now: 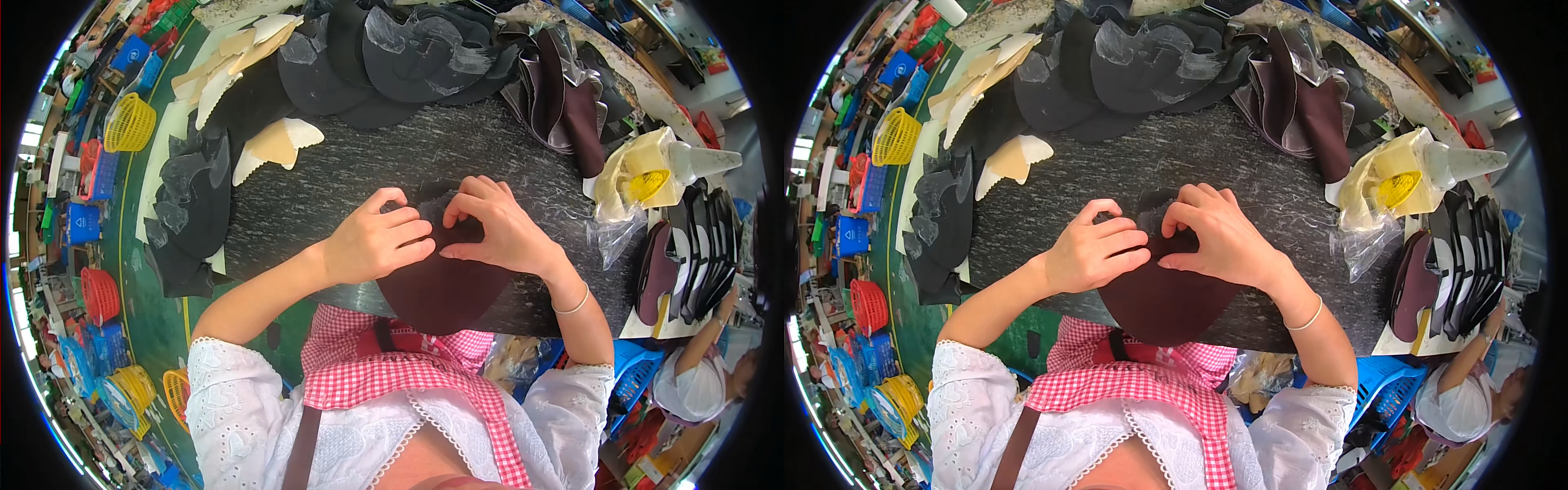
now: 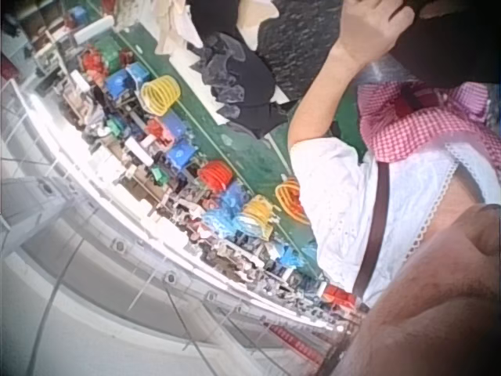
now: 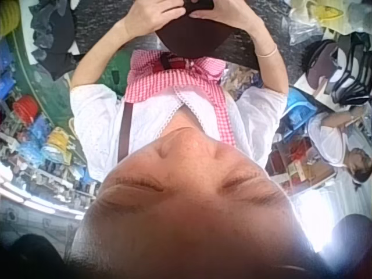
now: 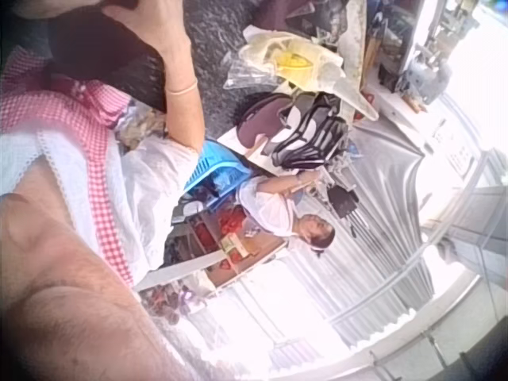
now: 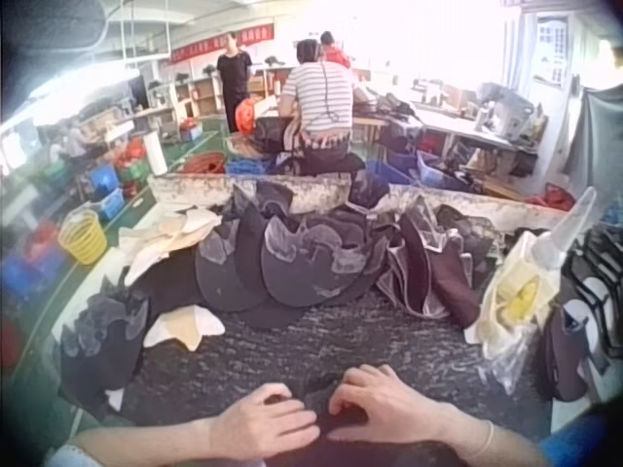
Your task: The person attaches and presses lining inserts and fabric pieces onto cut leather components by hand, assembling shoe parts on the workbench.
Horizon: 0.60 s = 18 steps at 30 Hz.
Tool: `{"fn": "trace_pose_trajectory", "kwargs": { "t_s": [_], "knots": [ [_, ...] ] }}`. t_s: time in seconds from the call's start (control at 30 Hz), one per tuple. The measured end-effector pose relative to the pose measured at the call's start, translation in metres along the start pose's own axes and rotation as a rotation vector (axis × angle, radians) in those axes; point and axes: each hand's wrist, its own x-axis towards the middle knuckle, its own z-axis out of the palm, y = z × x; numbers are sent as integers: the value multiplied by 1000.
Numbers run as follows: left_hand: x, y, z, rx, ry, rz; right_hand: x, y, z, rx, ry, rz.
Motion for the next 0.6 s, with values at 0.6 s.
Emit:
{"fn": "trace_pose_trajectory", "kwargs": {
  "t_s": [0.6],
  "knots": [
    [-13,14,-10,-330,25,-284,-4,-5,10,124,230,48]
  ]
}}
